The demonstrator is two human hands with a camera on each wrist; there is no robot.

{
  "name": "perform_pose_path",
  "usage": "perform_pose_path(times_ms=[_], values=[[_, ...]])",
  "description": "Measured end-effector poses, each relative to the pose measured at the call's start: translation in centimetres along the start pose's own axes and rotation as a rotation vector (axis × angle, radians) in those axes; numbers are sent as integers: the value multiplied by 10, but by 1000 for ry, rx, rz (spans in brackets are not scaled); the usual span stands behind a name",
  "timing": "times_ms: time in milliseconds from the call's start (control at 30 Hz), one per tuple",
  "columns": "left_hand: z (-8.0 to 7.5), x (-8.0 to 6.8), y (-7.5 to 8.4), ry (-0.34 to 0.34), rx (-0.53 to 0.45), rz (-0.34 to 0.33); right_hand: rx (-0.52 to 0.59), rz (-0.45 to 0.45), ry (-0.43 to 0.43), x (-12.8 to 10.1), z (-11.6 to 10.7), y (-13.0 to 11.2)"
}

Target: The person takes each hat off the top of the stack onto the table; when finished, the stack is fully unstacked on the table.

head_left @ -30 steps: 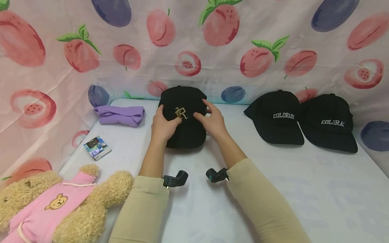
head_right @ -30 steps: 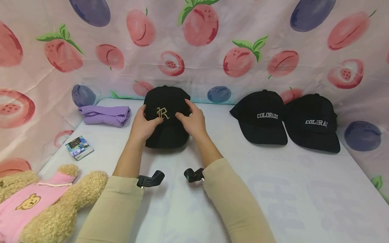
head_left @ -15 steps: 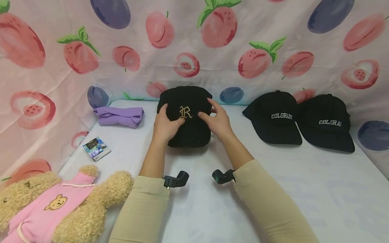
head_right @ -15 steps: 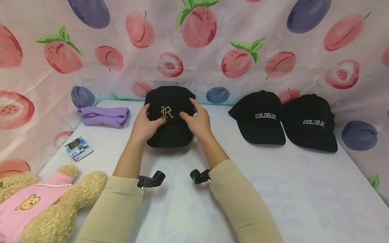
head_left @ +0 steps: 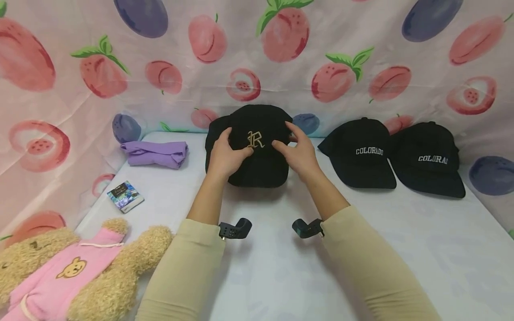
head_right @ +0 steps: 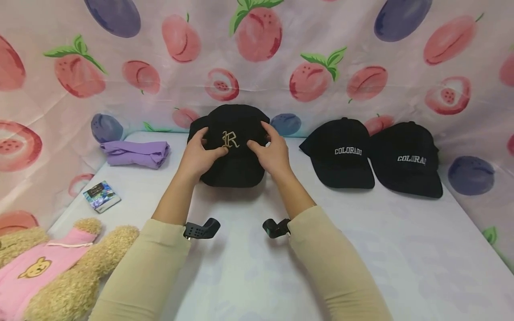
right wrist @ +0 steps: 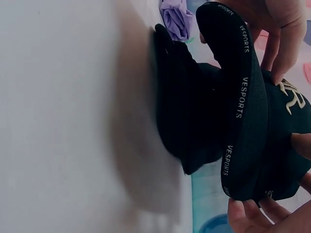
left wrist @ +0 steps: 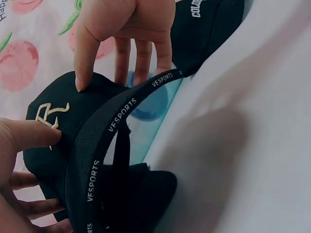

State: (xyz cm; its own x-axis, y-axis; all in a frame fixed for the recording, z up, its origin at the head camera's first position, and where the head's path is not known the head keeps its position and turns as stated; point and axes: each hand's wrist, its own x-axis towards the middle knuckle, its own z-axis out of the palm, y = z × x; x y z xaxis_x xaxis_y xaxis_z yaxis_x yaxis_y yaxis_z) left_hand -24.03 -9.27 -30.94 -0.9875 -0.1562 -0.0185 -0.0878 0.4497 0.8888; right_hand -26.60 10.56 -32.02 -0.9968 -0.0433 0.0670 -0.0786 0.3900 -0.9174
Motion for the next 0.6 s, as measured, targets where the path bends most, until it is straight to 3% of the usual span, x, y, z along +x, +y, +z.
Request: perform_pose_path(times_ms=[600], values=[[21, 9, 21, -86, -30, 21, -44, 7, 48, -1, -33, 0]])
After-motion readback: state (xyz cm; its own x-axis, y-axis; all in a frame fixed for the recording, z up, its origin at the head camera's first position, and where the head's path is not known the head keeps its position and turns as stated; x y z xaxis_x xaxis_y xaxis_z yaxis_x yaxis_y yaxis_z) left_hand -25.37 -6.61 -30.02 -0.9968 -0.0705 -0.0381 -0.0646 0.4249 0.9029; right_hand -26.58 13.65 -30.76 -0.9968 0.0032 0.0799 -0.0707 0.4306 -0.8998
